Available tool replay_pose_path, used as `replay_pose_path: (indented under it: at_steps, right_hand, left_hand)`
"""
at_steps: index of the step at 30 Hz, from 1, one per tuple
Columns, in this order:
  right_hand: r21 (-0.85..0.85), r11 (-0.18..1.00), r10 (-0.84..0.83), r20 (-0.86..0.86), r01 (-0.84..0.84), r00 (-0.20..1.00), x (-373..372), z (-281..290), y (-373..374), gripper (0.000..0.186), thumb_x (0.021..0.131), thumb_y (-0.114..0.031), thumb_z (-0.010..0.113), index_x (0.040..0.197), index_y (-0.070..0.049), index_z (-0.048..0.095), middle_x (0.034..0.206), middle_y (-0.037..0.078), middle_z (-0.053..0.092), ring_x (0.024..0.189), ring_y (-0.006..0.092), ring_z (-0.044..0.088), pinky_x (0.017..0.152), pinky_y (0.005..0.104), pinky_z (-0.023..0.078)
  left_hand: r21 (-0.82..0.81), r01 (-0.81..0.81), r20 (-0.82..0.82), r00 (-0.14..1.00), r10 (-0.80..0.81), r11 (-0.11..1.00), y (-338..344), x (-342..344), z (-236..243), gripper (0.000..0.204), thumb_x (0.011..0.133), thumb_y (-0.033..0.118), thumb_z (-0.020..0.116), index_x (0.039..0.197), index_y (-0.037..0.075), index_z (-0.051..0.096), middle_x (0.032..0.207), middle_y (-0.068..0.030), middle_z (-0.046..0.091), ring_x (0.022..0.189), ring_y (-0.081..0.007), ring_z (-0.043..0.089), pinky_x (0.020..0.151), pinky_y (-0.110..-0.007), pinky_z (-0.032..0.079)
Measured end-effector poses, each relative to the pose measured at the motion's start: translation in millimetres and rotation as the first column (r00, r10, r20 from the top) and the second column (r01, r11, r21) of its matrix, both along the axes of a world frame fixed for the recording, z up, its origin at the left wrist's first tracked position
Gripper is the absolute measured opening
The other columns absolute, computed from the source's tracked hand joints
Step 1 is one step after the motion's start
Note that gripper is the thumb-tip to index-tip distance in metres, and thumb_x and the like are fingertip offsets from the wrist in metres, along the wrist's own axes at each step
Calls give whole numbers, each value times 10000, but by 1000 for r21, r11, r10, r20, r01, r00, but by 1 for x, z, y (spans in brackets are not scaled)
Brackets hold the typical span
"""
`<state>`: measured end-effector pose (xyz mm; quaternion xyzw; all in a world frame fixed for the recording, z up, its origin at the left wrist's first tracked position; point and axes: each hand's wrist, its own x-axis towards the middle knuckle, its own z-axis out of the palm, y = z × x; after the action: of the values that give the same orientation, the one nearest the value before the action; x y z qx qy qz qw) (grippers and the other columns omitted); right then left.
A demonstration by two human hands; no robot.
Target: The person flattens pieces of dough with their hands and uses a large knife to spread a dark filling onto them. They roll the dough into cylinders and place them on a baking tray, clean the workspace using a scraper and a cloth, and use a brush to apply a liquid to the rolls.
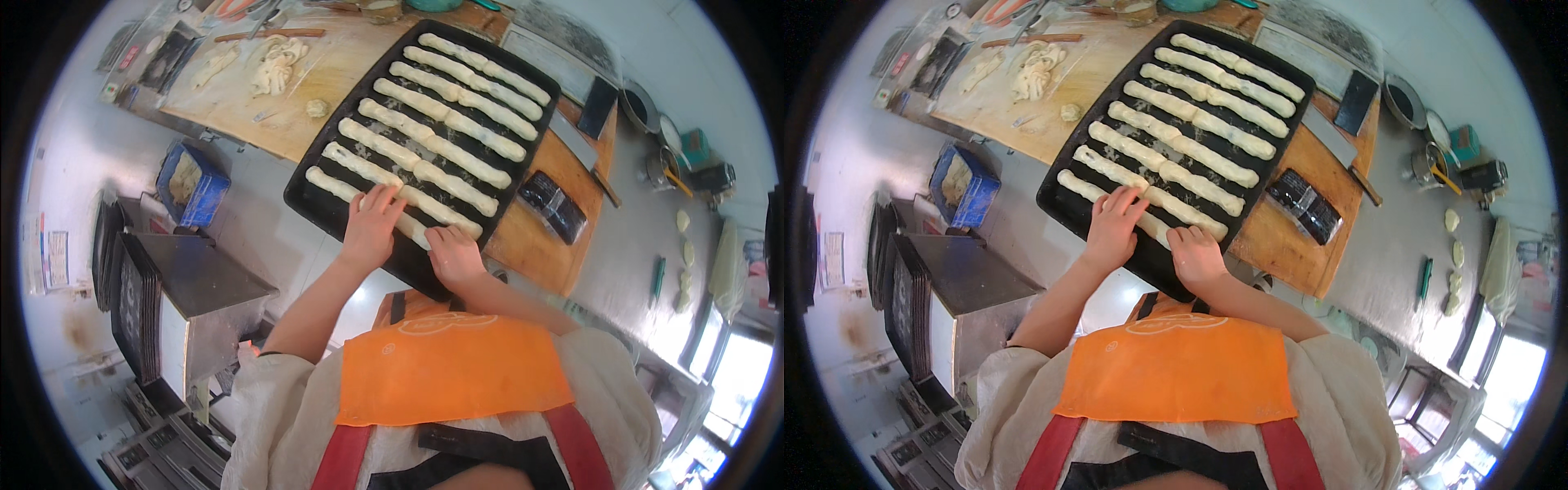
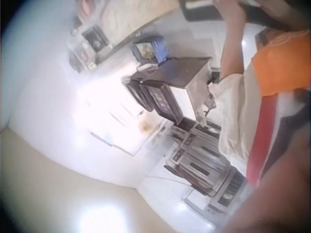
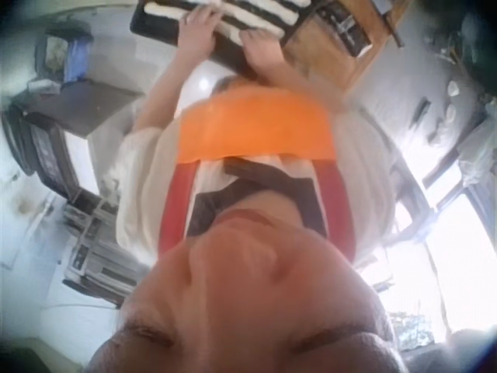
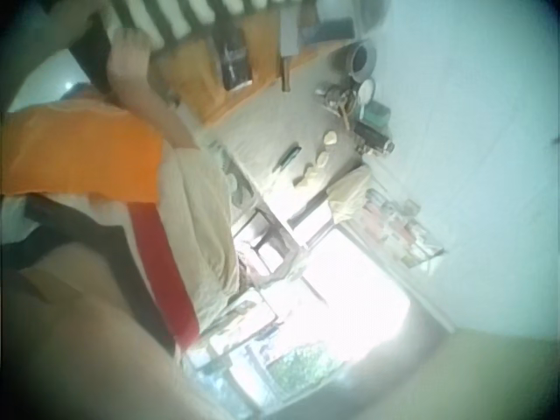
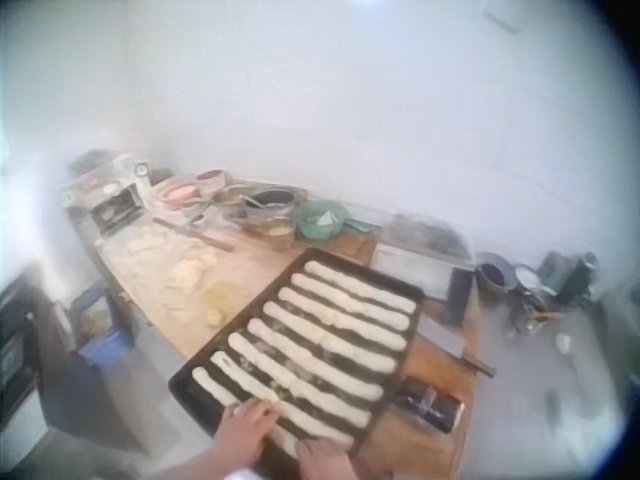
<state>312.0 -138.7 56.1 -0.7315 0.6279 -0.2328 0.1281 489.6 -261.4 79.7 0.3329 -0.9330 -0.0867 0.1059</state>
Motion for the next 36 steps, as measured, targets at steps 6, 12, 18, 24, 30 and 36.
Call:
replay_pose_path:
  at_steps: [6, 12, 18, 24, 30, 36]
  right_hand:
    - [-27, 992, -119, -4, 119, 993, -11, 6, 24, 223, 782, -22, 635, 995, -11, 571, 876, 132, 605, 886, 330, 608, 780, 424, 524]
    - [-53, 987, -159, -147, 153, 976, -10, 1, 24, 215, 771, -65, 645, 972, -19, 582, 862, 125, 607, 861, 309, 612, 761, 396, 520]
    - [113, 988, -92, -146, 109, 985, -2, -10, 24, 206, 798, -92, 604, 982, 0, 597, 883, 118, 622, 884, 295, 608, 849, 392, 463]
    - [63, 994, -75, -246, 94, 966, -16, 14, 39, 245, 789, -145, 666, 979, -3, 602, 869, 89, 611, 933, 267, 569, 838, 395, 413]
    - [-225, 927, -318, -40, 301, 947, -29, 29, 3, 243, 751, -141, 695, 955, -53, 598, 880, 75, 613, 957, 284, 565, 856, 397, 410]
    - [-116, 903, -418, -17, 414, 908, -12, 19, -7, 199, 718, -49, 671, 904, -64, 603, 924, 101, 632, 986, 308, 607, 915, 418, 450]
  left_hand:
    - [79, 317, 53, 945, -322, 945, -37, 15, -16, 379, 724, 1, 714, 1091, 96, 693, 1049, -19, 669, 1104, -215, 596, 1156, -526, 300]
    - [122, 397, -7, 917, -399, 910, -41, 4, -9, 514, 698, 62, 790, 1195, 76, 662, 1137, -58, 663, 1129, -249, 595, 1126, -464, 357]
    - [220, 480, -22, 873, -487, 849, -27, -13, -25, 541, 681, 141, 844, 1188, 53, 678, 1112, -69, 660, 1092, -268, 601, 1005, -422, 449]
    - [219, 487, -81, 873, -482, 846, -36, -18, -2, 491, 690, 160, 842, 1142, 56, 683, 1108, -65, 664, 1088, -267, 603, 979, -402, 457]
    - [107, 464, -39, 886, -462, 879, -75, -44, -7, 512, 701, 153, 845, 1180, 79, 679, 1158, -92, 665, 1129, -291, 599, 978, -405, 457]
    - [252, 473, -188, 880, -436, 845, -109, -12, 3, 502, 715, 157, 844, 1180, 57, 684, 1194, -93, 669, 1121, -308, 609, 981, -394, 480]
